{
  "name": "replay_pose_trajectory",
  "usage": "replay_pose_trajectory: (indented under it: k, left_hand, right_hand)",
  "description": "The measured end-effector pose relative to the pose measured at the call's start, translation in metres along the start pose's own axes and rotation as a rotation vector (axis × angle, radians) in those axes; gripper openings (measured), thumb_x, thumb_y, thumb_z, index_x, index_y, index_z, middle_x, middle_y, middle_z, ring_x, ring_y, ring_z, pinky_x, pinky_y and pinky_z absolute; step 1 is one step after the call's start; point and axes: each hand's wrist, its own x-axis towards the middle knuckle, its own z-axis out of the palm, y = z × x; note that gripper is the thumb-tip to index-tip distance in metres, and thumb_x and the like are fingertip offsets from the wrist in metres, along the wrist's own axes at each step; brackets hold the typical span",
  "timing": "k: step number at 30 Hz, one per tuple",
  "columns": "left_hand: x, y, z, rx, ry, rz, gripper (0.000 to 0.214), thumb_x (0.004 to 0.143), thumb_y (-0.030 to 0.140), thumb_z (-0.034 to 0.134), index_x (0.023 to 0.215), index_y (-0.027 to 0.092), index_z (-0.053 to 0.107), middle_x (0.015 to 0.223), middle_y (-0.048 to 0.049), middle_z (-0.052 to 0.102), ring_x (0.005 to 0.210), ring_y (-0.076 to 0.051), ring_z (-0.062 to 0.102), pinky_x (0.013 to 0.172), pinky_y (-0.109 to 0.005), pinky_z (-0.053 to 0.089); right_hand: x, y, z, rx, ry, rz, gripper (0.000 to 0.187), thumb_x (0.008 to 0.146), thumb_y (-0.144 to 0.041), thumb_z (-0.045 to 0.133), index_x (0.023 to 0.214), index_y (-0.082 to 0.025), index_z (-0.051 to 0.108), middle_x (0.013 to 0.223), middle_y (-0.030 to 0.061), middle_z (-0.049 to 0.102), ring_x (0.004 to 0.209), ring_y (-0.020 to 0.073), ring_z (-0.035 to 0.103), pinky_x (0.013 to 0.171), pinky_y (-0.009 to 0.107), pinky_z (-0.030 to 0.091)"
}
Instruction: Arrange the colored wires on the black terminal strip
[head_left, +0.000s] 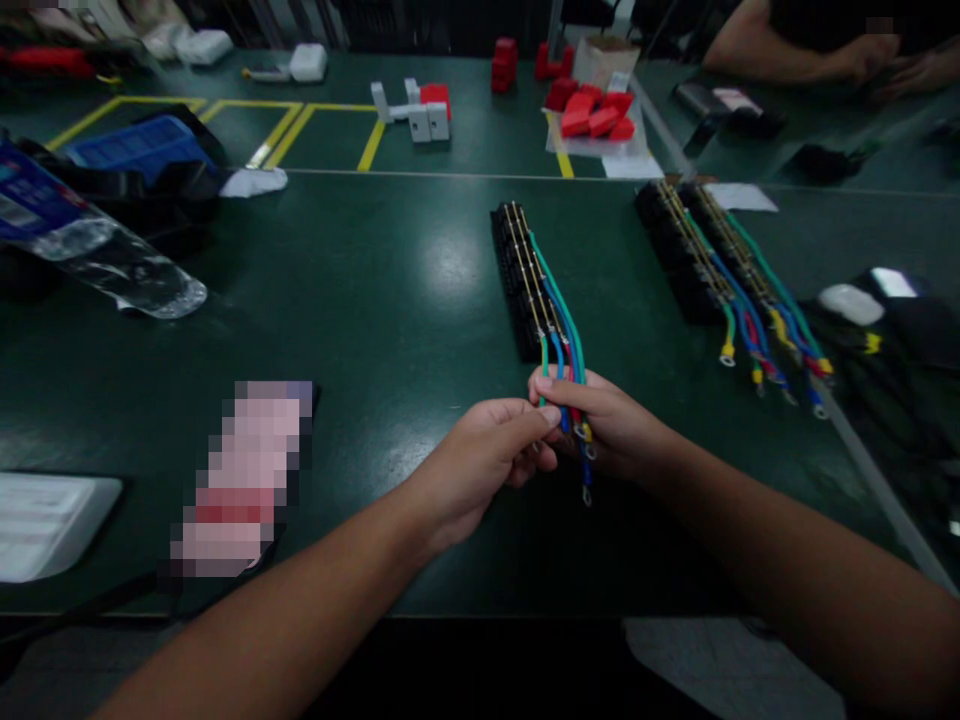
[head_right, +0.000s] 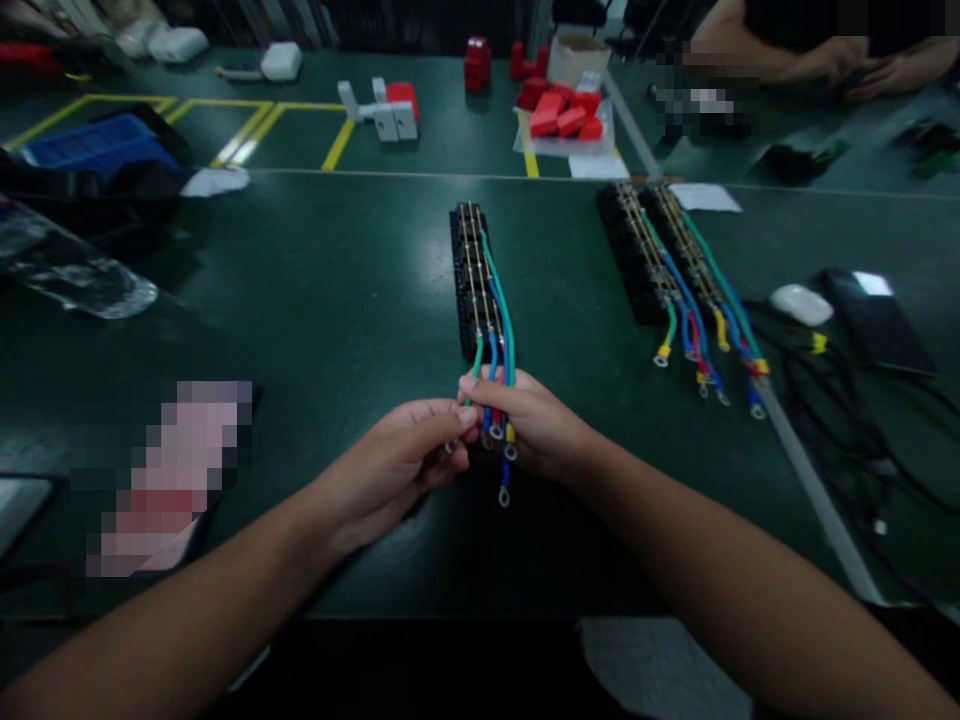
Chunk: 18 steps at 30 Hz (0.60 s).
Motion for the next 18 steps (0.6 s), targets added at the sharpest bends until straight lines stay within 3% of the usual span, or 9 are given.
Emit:
replay_pose_trajectory:
  k: [18]
  left_hand:
    - [-0.0007,0.0008,0.0007,0.002,0.011,-0.010,0.023,0.086,0.037,0.060,0.080,0.014,0.059,0.065,0.0016,0.056,0.052,-0.004,0.042,0.047,-0.016,0.027]
  right_hand:
    - [-0.0003,-0.0010,0.0023,-0.020,0.023,0.008,0.024,0.072,-0.030,0.076,0.071,-0.014,0.058,0.052,-0.0038,0.055,0.043,0.0068,0.051,0.041,0.016,0.041]
